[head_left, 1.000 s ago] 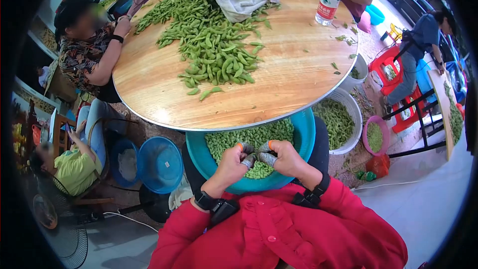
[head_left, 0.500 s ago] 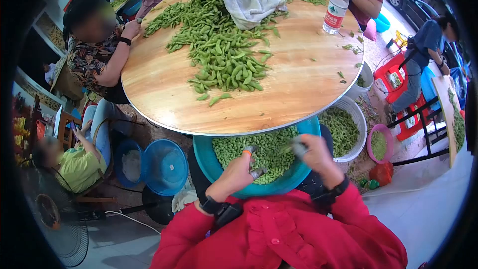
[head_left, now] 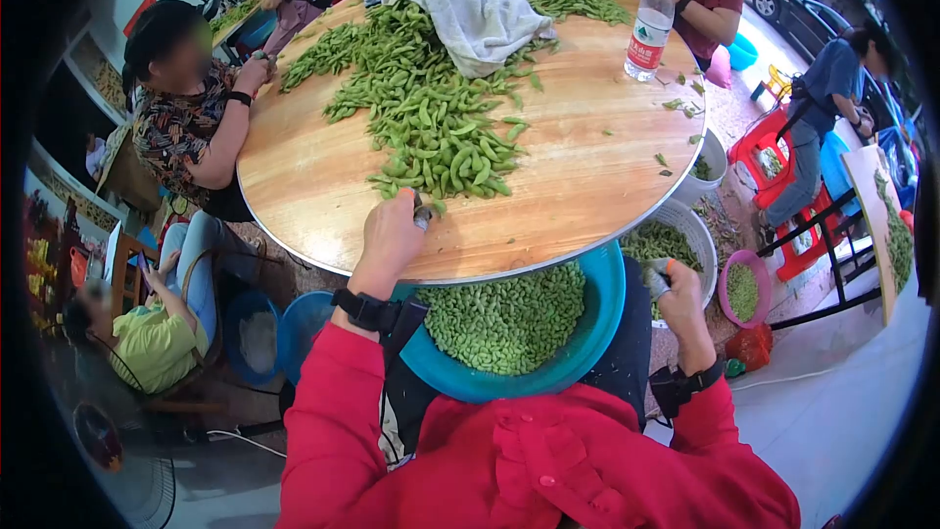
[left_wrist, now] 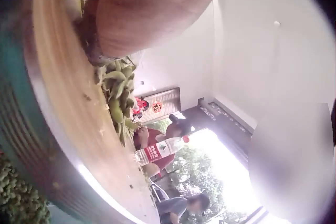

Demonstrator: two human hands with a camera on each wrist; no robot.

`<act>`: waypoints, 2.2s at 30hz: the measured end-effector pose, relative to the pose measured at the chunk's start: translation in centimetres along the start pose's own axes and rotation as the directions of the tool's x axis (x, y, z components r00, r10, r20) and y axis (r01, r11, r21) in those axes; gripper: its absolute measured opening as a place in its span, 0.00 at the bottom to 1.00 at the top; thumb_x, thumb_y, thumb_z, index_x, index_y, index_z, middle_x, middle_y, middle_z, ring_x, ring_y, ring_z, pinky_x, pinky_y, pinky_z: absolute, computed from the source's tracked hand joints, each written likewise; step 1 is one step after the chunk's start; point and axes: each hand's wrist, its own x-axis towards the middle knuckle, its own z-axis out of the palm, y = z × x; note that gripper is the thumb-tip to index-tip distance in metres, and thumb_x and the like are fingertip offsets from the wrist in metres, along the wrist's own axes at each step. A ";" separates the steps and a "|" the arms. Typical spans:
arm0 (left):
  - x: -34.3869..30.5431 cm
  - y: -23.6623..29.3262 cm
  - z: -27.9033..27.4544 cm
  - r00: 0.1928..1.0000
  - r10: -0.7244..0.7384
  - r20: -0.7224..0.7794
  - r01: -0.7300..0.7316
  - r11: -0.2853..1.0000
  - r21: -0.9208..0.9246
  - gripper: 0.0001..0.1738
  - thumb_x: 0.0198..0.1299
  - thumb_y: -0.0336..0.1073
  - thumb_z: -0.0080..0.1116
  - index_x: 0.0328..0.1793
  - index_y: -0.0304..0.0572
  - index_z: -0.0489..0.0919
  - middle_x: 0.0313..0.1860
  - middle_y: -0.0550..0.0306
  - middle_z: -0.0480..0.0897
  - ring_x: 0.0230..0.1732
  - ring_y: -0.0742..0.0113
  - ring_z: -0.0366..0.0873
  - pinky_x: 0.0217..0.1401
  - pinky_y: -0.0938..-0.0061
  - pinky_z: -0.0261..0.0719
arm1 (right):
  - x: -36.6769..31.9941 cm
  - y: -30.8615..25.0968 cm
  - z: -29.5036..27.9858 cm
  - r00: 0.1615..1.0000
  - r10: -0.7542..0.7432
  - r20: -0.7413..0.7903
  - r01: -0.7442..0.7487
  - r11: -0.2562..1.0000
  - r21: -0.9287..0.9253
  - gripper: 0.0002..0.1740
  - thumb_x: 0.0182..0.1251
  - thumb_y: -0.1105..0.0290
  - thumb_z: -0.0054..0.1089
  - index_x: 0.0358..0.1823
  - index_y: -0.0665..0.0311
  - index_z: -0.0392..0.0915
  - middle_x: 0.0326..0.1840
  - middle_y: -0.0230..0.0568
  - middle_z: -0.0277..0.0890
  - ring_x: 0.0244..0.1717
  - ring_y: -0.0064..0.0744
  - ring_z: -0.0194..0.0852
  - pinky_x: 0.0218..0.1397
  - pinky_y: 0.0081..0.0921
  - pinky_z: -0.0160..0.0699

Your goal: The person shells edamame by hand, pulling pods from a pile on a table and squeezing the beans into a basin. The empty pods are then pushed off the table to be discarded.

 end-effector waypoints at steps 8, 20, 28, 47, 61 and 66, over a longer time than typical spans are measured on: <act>-6.6 3.7 -0.8 0.966 -0.161 0.203 0.215 0.065 -0.974 0.10 0.52 0.21 0.51 0.42 0.37 0.71 0.33 0.53 0.78 0.30 0.69 0.76 0.29 0.81 0.74 | -0.5 -7.6 5.7 0.895 -0.147 0.422 -0.064 0.892 0.448 0.11 0.59 0.71 0.52 0.41 0.69 0.75 0.31 0.33 0.75 0.33 0.19 0.70 0.37 0.16 0.69; -11.4 7.8 1.2 0.844 0.403 -0.354 -0.535 0.668 -0.517 0.11 0.39 0.23 0.63 0.33 0.37 0.76 0.29 0.52 0.78 0.29 0.59 0.76 0.32 0.73 0.74 | -1.8 -8.1 7.9 0.745 -0.055 0.665 -0.546 0.524 0.654 0.05 0.59 0.70 0.53 0.28 0.63 0.74 0.21 0.24 0.68 0.21 0.13 0.59 0.24 0.12 0.58; -12.3 7.9 1.1 0.912 0.297 -0.284 -0.411 0.661 -0.628 0.10 0.41 0.22 0.61 0.32 0.38 0.76 0.29 0.52 0.78 0.30 0.60 0.77 0.33 0.75 0.74 | -2.1 -7.8 8.2 0.730 -0.037 0.683 -0.576 0.506 0.643 0.06 0.60 0.71 0.51 0.29 0.64 0.74 0.23 0.26 0.70 0.20 0.13 0.60 0.22 0.12 0.58; -12.5 7.4 2.1 0.830 0.433 -0.352 -0.557 0.673 -0.486 0.11 0.37 0.22 0.63 0.30 0.38 0.77 0.26 0.53 0.79 0.26 0.59 0.77 0.29 0.74 0.75 | -2.4 -7.9 8.5 0.769 0.023 0.639 -0.494 0.656 0.570 0.05 0.59 0.75 0.51 0.26 0.64 0.73 0.21 0.23 0.66 0.22 0.12 0.56 0.24 0.13 0.55; -13.1 8.2 2.5 0.975 0.154 -0.161 -0.221 0.748 -0.626 0.08 0.55 0.32 0.54 0.37 0.34 0.74 0.21 0.56 0.75 0.19 0.71 0.71 0.22 0.76 0.71 | -3.0 -7.0 9.9 0.869 -0.143 0.474 -0.258 0.686 0.680 0.03 0.59 0.75 0.52 0.30 0.66 0.72 0.25 0.24 0.68 0.28 0.12 0.60 0.29 0.14 0.62; -12.8 7.9 1.5 0.954 -0.010 0.300 0.297 0.191 -0.936 0.08 0.61 0.35 0.48 0.35 0.38 0.72 0.21 0.62 0.74 0.18 0.80 0.66 0.19 0.86 0.63 | -2.9 -6.8 10.1 0.860 -0.189 0.473 -0.190 0.742 0.643 0.04 0.59 0.74 0.53 0.34 0.68 0.73 0.27 0.27 0.71 0.30 0.14 0.63 0.32 0.16 0.66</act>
